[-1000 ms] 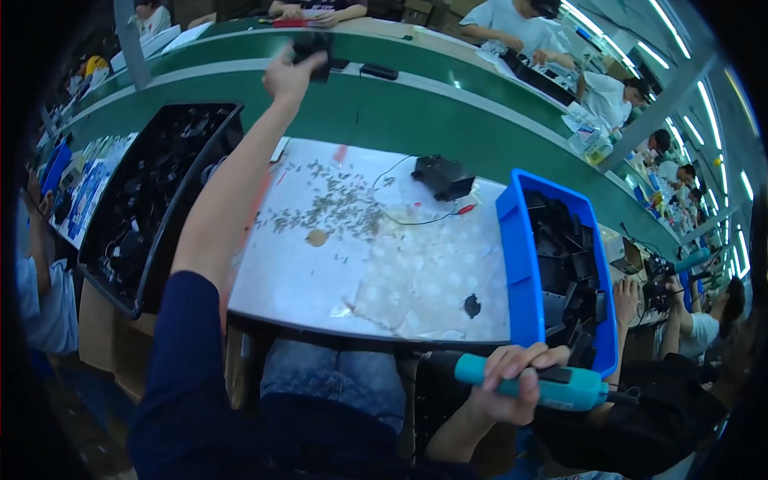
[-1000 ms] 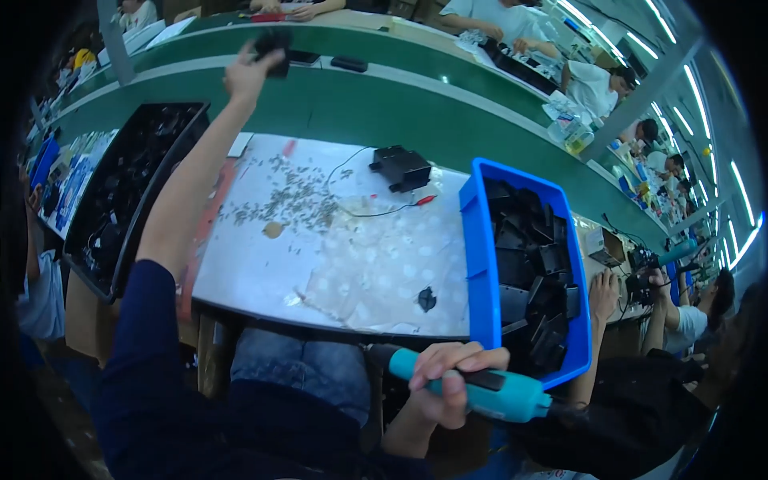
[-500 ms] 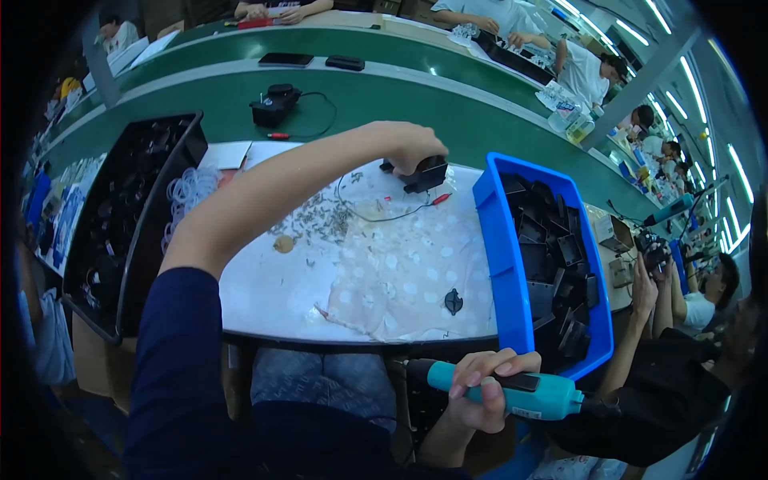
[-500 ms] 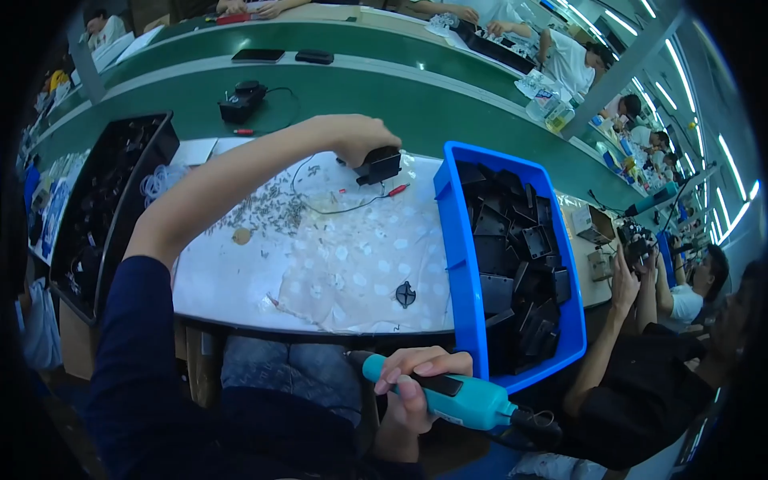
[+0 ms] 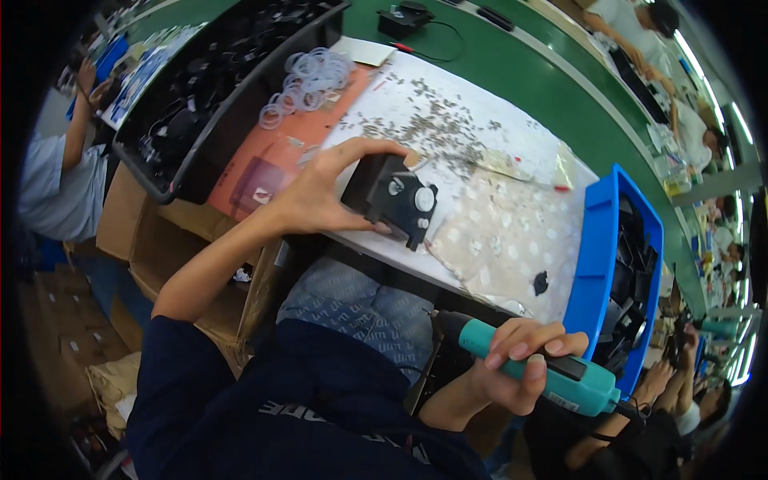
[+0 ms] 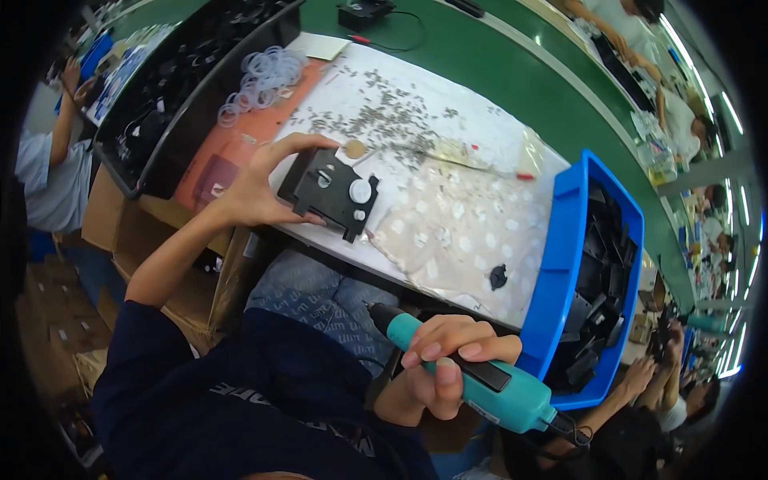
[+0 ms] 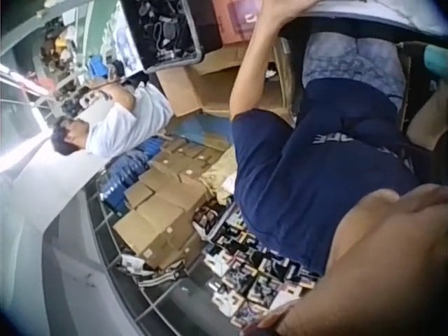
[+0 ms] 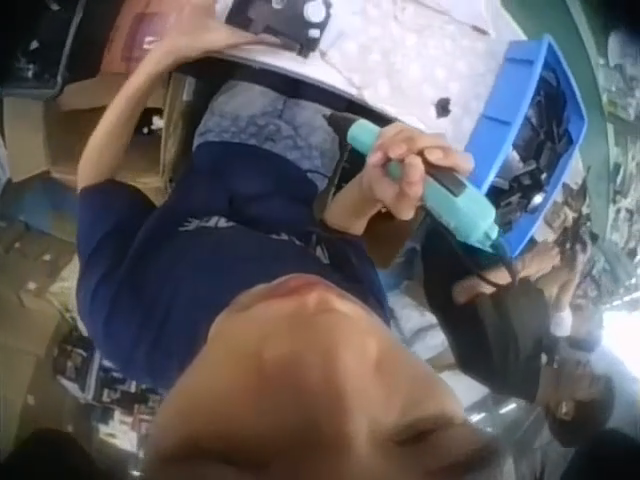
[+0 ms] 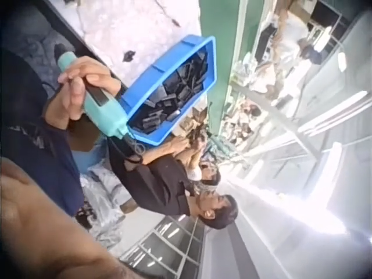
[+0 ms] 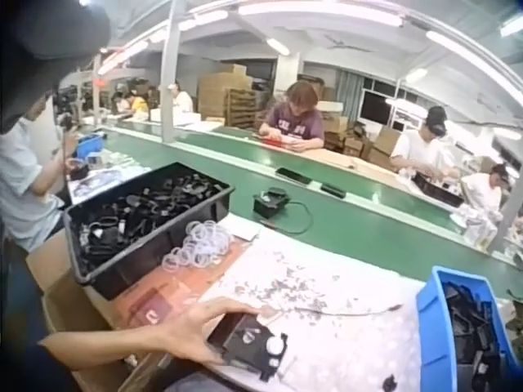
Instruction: Assembling black plastic components using an electric screwdriver and small screws on a factory assembly line.
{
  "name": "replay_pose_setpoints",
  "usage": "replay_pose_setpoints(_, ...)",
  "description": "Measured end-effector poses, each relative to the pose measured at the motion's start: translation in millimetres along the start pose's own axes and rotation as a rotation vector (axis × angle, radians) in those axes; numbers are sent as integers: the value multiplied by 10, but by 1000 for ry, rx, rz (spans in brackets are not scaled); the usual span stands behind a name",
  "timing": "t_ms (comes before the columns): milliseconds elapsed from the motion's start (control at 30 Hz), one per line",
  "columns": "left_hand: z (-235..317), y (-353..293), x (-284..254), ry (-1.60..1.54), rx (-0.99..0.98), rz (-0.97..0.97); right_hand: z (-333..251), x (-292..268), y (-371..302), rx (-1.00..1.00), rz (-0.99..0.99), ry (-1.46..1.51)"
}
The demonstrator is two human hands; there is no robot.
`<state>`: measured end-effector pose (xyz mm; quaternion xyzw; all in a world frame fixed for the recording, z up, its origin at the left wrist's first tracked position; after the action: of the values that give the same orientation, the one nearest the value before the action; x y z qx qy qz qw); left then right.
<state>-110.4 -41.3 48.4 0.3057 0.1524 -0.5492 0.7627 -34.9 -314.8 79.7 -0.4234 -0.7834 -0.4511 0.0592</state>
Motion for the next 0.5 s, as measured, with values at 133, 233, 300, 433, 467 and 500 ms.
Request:
replay_pose_setpoints(133, -82, -398, -138, 344, -98, 48, 112, 195, -19, 20, -57, 8)
replay_pose_setpoints(233, 53, -476, -281, 294, -130, -44, 160, 273, 32, -28, -71, -17)
replay_pose_setpoints(300, 234, -551, -639, 278, 21, 113, 188, 323, 50, -42, -77, -48)
replay_pose_setpoints(433, 226, -718, -1730, 440, -169, 509, 230, 409, 118, -38, 21, -121)
replay_pose_setpoints(467, 39, -760, -1969, 549, -355, 493, 245, 434, 132, -39, 37, -122)
replay_pose_setpoints(500, -129, -802, -2127, 653, -541, 471, 248, 454, 136, -41, 54, -127)
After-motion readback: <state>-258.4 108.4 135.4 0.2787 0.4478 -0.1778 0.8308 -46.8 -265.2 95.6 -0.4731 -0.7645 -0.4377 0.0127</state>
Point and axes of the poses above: each hand's wrist, its own y-axis towards the middle knuckle, its own x-axis out of the palm, z = x × y, the point moved 3 cm from there along y, towards the middle knuckle, and after that the axes turned 9 degrees about -x, right-handed, at the moved point
